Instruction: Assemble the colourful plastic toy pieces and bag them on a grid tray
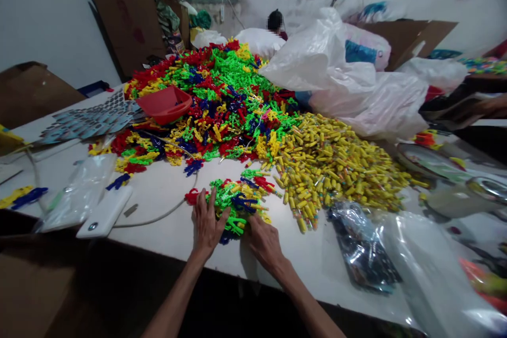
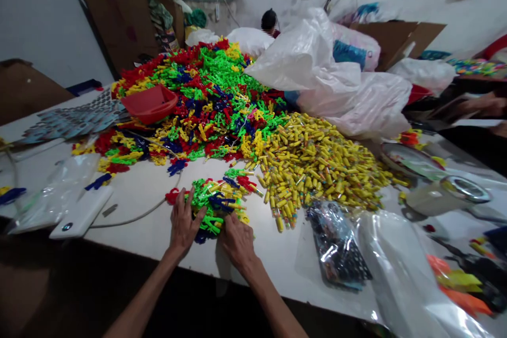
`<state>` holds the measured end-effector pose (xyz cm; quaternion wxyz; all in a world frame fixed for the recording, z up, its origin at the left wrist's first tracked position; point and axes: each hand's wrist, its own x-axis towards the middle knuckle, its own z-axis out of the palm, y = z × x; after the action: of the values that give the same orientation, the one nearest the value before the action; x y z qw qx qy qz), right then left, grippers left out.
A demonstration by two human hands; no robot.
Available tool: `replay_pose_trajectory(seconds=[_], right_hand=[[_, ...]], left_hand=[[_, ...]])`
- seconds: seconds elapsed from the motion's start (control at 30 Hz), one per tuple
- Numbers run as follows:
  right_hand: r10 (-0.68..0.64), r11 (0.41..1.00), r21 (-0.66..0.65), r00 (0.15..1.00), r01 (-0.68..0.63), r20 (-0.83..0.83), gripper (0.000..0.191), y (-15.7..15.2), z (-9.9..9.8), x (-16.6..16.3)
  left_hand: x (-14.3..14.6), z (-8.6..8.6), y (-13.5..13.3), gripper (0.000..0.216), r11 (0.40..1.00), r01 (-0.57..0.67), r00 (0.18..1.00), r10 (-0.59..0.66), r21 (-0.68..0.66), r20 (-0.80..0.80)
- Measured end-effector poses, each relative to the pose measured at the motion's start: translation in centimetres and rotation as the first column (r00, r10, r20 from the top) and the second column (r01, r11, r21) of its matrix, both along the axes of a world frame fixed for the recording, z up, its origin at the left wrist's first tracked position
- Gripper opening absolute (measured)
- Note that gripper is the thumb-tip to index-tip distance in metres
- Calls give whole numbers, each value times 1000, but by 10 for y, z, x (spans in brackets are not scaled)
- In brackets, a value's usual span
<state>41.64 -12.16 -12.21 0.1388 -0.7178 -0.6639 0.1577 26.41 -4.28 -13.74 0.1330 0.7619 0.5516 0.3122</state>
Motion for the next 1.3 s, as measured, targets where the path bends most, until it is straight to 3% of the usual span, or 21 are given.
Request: replay_pose_trajectory(seconds=[0.23,0.33,0.43,0.53,0.73,0.8,0.93,1.1,1.2,1.27,1.3], right_hand=[[-101,994,45,984,95,146,16,44,-4,24],[-118,992,61,984,110,137,15,47,2,37],[-136,985,117,990,130,46,14,32,2,50],[-125,986,107,991,129,-40,19,13,-9,60],[-159,981,112,987,156,14,37,6,-32,60],[-157,978,138,988,155,4,38,6,-30,57],[-142,978,149,989,146,-38,31,-1,-11,65],[-332,943,62,940,328,75,19,5,16,107],[-380,920,-17,902,391,203,19,23,23,124],[-372,917,-58,897,395,238,19,39,22,125],[-370,915,-74,897,397,243,18,47,21,123]], left_hand=[[55,3,41,64,1000,-18,1000,17,-16,-25],[63,9,50,62,999,-49,997,48,-16,-63],[51,20,69,52,994,-97,982,104,50,-157],[27,34,107,37,987,-148,938,158,57,-308],[-12,47,176,31,987,-161,887,134,-25,-443],[-16,47,178,26,985,-164,873,119,-55,-473],[-30,43,154,33,987,-146,864,97,-61,-495],[-63,44,137,17,991,-121,834,73,-51,-547],[-62,61,127,12,965,-255,906,215,-65,-364],[-49,75,111,21,923,-325,944,331,-206,-8],[-41,80,99,24,906,-286,911,358,-312,203]])
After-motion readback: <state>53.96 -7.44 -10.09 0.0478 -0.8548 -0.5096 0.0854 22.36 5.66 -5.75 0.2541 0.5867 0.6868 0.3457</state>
